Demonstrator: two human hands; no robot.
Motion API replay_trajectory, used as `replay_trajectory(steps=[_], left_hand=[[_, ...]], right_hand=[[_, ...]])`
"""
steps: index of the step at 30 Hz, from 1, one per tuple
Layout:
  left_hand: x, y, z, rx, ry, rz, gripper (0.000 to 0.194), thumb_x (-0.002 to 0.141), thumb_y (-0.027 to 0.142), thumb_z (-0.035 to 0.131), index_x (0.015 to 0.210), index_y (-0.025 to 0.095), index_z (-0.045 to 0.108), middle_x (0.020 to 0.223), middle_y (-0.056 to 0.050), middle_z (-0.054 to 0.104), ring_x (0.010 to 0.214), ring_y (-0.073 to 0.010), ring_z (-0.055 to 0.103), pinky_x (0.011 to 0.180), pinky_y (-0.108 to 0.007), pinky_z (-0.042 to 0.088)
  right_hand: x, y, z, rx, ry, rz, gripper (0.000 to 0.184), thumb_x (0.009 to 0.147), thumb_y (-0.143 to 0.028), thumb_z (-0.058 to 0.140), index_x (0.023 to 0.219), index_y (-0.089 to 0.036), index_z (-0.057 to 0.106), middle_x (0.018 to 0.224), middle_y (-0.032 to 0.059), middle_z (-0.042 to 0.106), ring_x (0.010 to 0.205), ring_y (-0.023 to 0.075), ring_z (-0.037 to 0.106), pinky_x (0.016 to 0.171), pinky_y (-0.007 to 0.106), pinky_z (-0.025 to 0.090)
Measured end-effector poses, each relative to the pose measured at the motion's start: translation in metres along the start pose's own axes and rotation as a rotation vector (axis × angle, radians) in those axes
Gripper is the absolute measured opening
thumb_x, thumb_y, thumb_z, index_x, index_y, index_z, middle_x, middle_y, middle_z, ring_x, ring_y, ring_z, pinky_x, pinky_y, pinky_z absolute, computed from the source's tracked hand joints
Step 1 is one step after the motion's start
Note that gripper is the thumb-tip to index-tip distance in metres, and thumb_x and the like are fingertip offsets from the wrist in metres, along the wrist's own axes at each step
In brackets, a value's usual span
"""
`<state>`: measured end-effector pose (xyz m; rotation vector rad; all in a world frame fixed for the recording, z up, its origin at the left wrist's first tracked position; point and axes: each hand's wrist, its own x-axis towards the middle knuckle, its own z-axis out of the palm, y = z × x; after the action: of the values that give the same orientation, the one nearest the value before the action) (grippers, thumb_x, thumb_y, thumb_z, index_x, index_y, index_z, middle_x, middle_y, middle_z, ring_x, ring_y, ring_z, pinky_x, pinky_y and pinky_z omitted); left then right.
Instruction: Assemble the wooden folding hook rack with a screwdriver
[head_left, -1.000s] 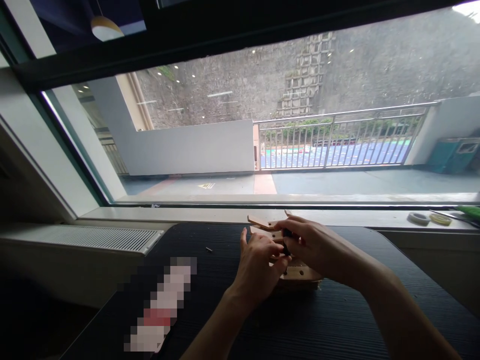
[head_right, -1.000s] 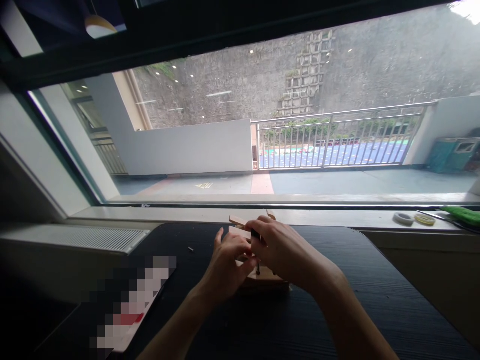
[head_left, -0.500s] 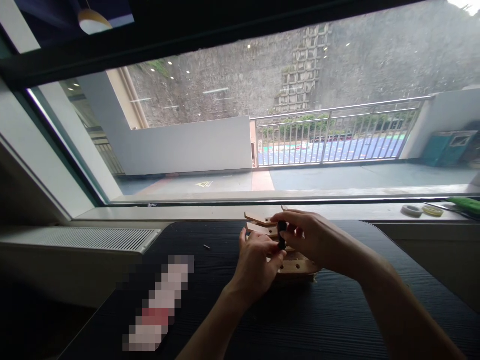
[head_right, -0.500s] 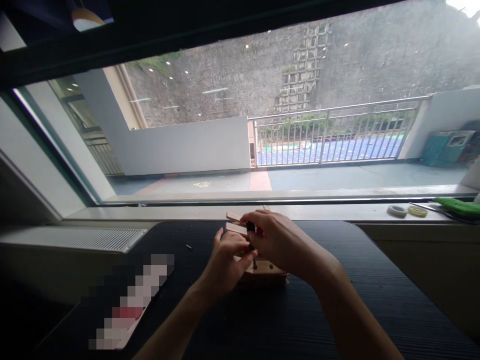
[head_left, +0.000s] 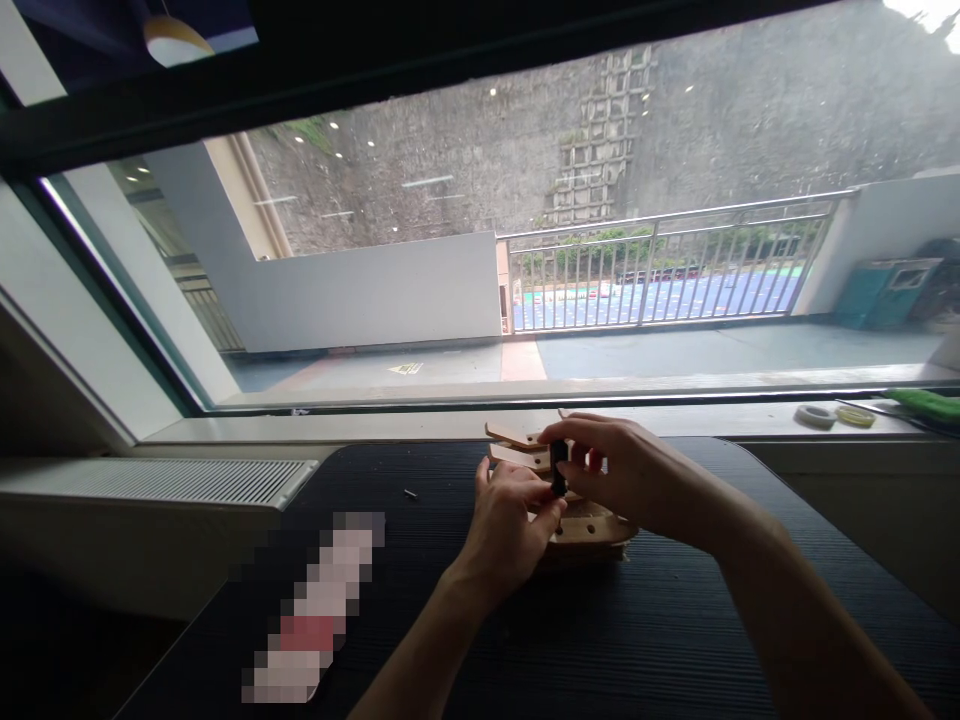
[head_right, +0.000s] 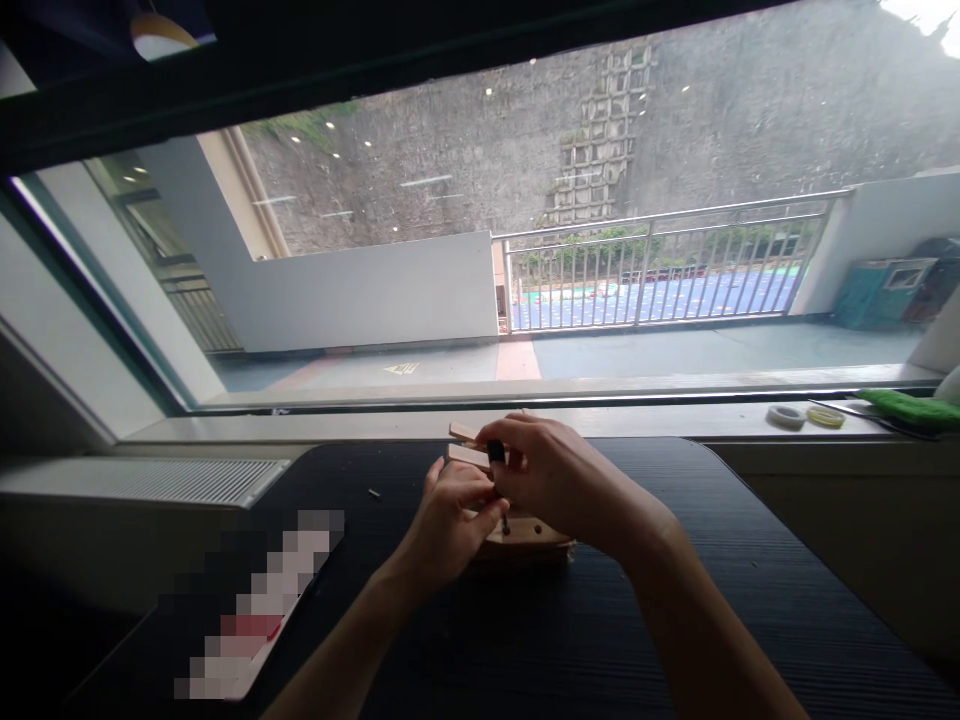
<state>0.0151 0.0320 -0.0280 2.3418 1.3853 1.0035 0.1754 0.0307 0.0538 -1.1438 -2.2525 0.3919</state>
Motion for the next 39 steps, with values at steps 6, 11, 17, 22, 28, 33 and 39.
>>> replay_trajectory(steps=[6,11,17,22,28,33,39], left_hand=[[-0.005,0.001,-0.005,0.201,-0.088,0.059,0.012,0.072,0.033,0.068,0.083,0.027,0.067,0.093,0.001,0.061,0.105,-0.0217,0.048,0.108,-0.056,0.003],[-0.008,0.004,-0.008,0.288,-0.182,0.079,0.013,0.073,0.037,0.066,0.077,0.024,0.066,0.088,0.000,0.061,0.102,-0.0230,0.048,0.108,-0.058,0.001],[-0.009,0.006,-0.007,0.314,-0.179,0.069,0.014,0.076,0.037,0.063,0.079,0.024,0.067,0.087,-0.002,0.061,0.101,-0.0235,0.048,0.108,-0.058,0.001],[-0.009,0.007,-0.002,0.338,-0.130,0.064,0.016,0.076,0.037,0.063,0.085,0.024,0.066,0.088,-0.002,0.062,0.100,-0.0242,0.048,0.108,-0.058,0.002],[-0.011,0.006,0.000,0.349,-0.107,0.079,0.019,0.074,0.041,0.064,0.083,0.025,0.067,0.086,-0.002,0.061,0.099,-0.0242,0.048,0.108,-0.058,0.002],[-0.012,0.007,-0.002,0.358,-0.130,0.078,0.018,0.071,0.036,0.068,0.085,0.024,0.067,0.089,-0.002,0.060,0.100,-0.0249,0.047,0.108,-0.060,0.001],[-0.012,0.008,-0.002,0.362,-0.130,0.069,0.016,0.073,0.033,0.066,0.086,0.025,0.066,0.090,-0.002,0.060,0.103,-0.0252,0.046,0.108,-0.060,0.002]], right_hand=[[0.000,0.003,-0.005,-0.018,0.012,-0.025,0.028,0.080,-0.018,0.048,0.098,-0.025,0.068,0.084,-0.0012,0.067,0.065,0.0095,0.055,0.059,0.021,0.039],[0.001,0.008,-0.005,-0.049,0.011,0.017,0.022,0.080,-0.026,0.054,0.096,-0.025,0.068,0.078,-0.0014,0.066,0.064,0.0109,0.054,0.059,0.023,0.038],[0.003,0.002,-0.003,-0.043,0.014,0.062,0.018,0.080,-0.027,0.052,0.089,-0.021,0.066,0.072,0.0002,0.064,0.062,0.0120,0.055,0.057,0.023,0.037],[0.003,-0.002,-0.003,-0.022,0.001,0.063,0.024,0.079,-0.024,0.053,0.098,-0.022,0.066,0.071,-0.0002,0.064,0.061,0.0114,0.055,0.057,0.022,0.038],[0.005,0.003,0.001,-0.047,0.020,0.039,0.018,0.079,-0.031,0.056,0.091,-0.021,0.066,0.069,-0.0007,0.063,0.060,0.0112,0.054,0.054,0.022,0.036],[0.004,0.001,0.000,-0.046,0.004,0.041,0.020,0.080,-0.027,0.052,0.093,-0.021,0.066,0.068,-0.0014,0.062,0.057,0.0104,0.052,0.052,0.021,0.034],[0.001,-0.001,-0.005,-0.094,0.012,-0.028,0.025,0.081,-0.020,0.047,0.096,-0.021,0.068,0.071,-0.0004,0.063,0.059,0.0106,0.050,0.055,0.023,0.033]])
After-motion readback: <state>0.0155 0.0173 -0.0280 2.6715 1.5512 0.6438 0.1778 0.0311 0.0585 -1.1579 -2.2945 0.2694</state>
